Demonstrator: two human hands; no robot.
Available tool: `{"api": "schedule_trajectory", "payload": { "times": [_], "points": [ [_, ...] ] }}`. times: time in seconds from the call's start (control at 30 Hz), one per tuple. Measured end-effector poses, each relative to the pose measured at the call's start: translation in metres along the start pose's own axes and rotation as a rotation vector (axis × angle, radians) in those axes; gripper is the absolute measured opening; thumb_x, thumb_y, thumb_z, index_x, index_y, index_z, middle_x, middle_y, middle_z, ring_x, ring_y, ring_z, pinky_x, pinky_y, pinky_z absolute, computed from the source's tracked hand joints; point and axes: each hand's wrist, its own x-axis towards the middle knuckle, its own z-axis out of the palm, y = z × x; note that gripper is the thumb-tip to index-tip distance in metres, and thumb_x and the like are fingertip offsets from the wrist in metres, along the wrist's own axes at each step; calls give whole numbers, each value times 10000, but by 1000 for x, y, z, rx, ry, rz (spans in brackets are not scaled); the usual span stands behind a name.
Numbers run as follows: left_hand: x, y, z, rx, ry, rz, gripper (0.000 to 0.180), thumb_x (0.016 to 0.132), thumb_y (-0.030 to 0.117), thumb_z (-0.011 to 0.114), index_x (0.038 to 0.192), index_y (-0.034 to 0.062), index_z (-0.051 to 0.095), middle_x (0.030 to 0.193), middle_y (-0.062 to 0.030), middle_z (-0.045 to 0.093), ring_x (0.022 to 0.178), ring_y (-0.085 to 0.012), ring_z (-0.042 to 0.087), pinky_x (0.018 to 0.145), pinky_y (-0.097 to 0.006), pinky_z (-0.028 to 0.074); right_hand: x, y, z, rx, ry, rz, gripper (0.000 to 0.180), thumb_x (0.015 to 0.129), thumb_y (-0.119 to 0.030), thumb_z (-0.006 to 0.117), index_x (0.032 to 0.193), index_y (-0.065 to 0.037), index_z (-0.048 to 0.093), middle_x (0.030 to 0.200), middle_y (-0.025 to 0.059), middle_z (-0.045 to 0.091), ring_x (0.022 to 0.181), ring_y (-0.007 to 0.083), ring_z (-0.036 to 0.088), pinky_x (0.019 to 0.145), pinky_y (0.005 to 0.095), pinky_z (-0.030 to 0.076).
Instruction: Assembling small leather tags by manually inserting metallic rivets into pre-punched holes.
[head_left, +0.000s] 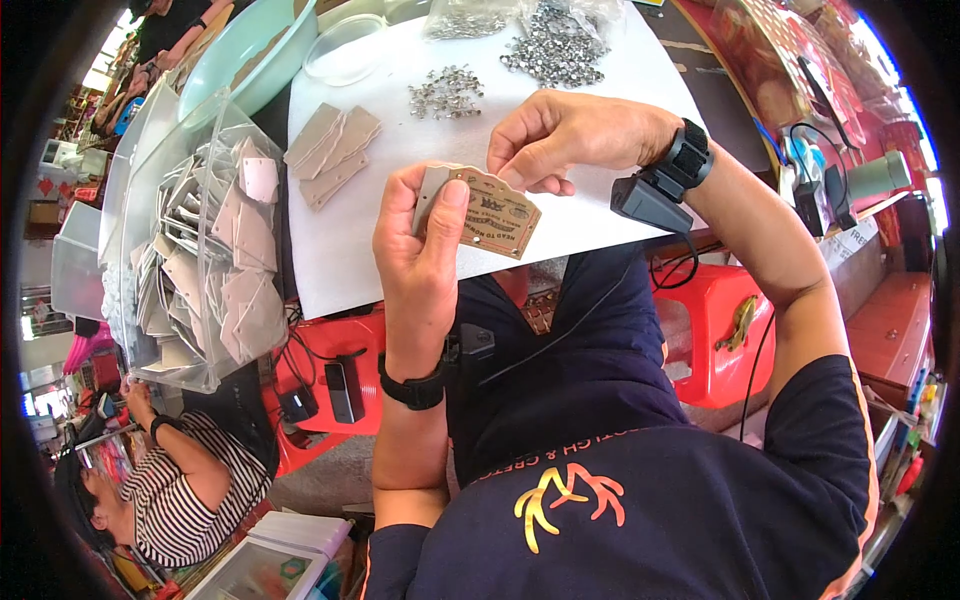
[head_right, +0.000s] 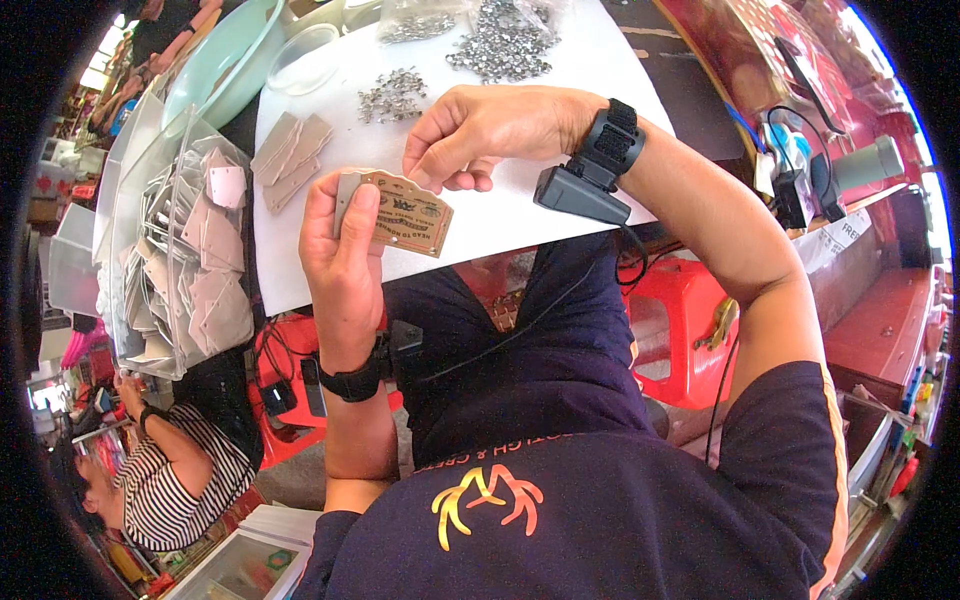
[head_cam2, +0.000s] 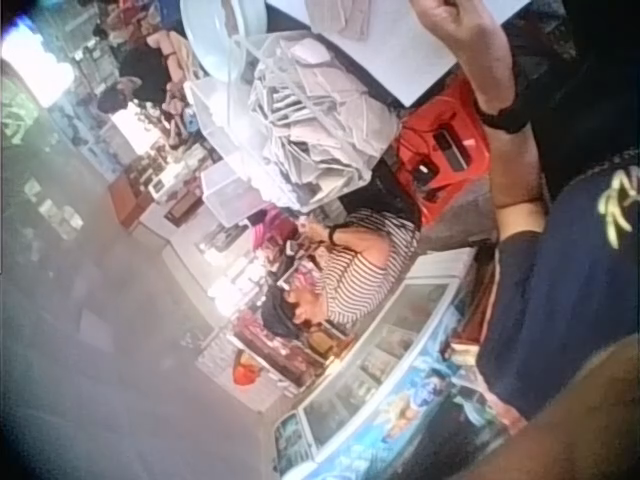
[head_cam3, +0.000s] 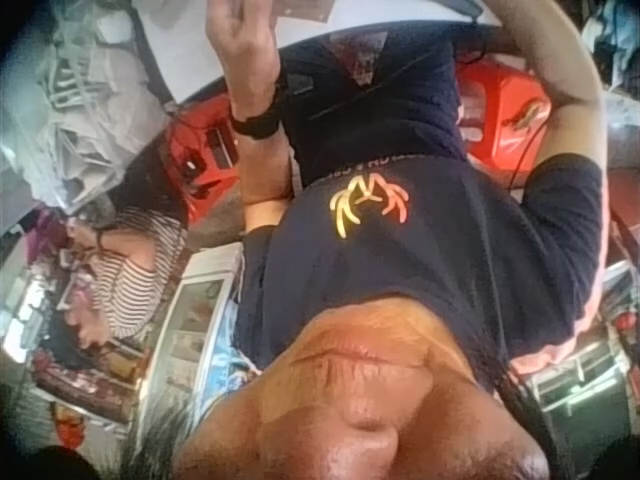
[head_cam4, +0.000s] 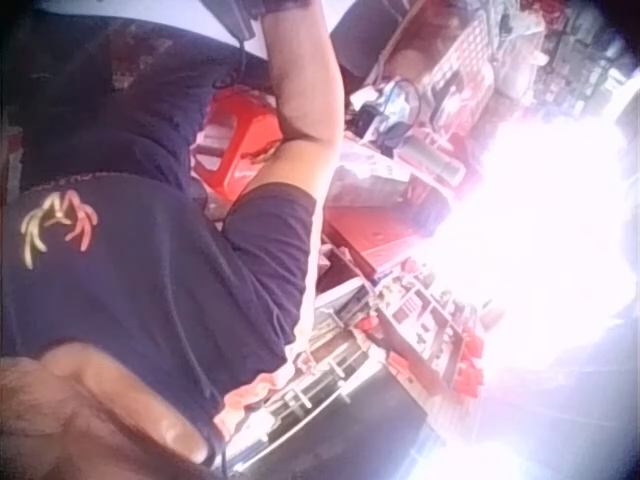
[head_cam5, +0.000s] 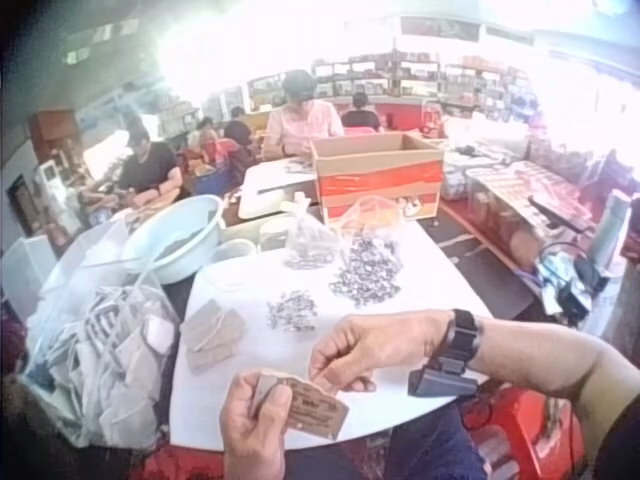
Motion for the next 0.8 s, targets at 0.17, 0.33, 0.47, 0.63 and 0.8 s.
{"api": "schedule_trajectory", "payload": {
  "times": [0.17,0.33,0.47,0.63,0.8],
  "points": [
    [0,-1,1,-19,35,4,176,979,95,557,1143,34,534,1012,-26,609,905,-81,586,822,-250,501,-3,2,0,-52,13,-35,183,886,-172,667,950,-1,689,691,-21,614,556,36,527,508,201,423],
    [-1,1,5,35,39,24,162,982,110,562,1122,29,547,995,-17,608,890,-63,564,802,-229,474,-4,4,2,90,40,7,182,898,-177,644,948,-6,682,698,-19,614,553,34,535,510,193,432],
    [0,-1,5,64,55,34,153,981,115,567,1100,19,560,988,-16,611,889,-55,553,795,-219,456,-5,3,3,40,45,1,189,899,-190,638,940,-9,678,708,-18,617,560,36,538,519,193,440],
    [-1,-1,8,37,76,49,149,981,120,571,1091,20,562,973,-9,609,882,-53,547,790,-219,454,-9,-1,4,44,43,-48,206,891,-199,651,972,-10,664,728,-14,623,584,41,552,534,197,452],
    [-1,-2,7,54,100,76,147,982,125,572,1088,23,561,960,-1,604,864,-47,537,774,-216,454,-10,-2,7,-95,39,-103,185,882,-167,661,985,-14,651,734,-13,621,595,43,559,536,197,453]
  ]
}}
